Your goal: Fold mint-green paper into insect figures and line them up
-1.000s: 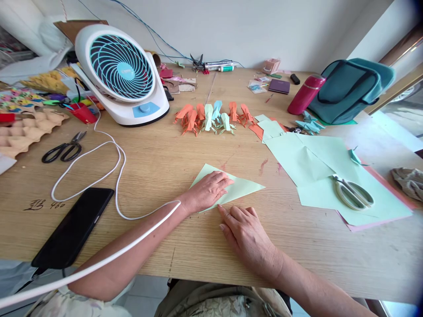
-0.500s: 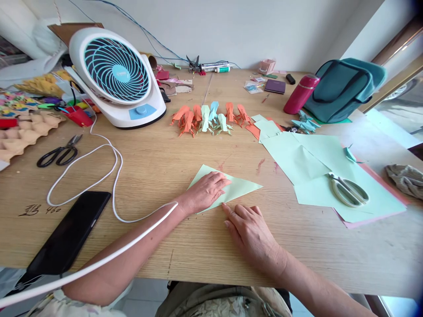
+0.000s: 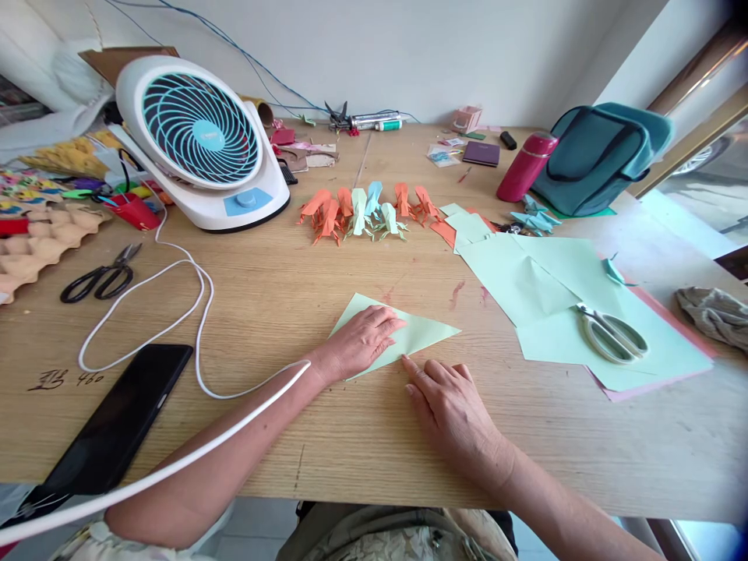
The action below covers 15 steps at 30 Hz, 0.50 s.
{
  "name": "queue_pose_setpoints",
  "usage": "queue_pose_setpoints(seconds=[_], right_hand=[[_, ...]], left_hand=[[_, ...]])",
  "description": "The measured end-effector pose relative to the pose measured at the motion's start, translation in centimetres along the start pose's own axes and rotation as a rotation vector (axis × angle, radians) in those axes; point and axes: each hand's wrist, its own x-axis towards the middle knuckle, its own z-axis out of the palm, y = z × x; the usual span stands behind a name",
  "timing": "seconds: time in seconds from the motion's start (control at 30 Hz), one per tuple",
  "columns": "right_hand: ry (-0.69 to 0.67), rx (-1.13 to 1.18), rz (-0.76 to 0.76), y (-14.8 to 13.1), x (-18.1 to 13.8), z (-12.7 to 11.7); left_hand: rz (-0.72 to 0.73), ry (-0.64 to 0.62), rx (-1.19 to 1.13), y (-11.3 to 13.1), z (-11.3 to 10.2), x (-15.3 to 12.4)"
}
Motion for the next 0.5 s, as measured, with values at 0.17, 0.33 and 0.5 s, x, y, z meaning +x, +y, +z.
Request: queue_pose_setpoints(seconds=[0.17, 0.33, 0.5], right_hand=[[0.001, -0.015, 0.038, 0.5, -0.1, -0.2], [0.009, -0.033, 0.066, 1.3, -0.4, -0.4], [0.029, -0.039, 0.083, 2.0, -0.6, -0.5]], left_hand=[[-0.005, 0.004, -0.001, -0.2, 0.2, -0.1], [0.007, 0.0, 0.024, -0.3, 0.2, -0.1], [0.006, -0.001, 0.019, -0.2, 0.1, -0.1]])
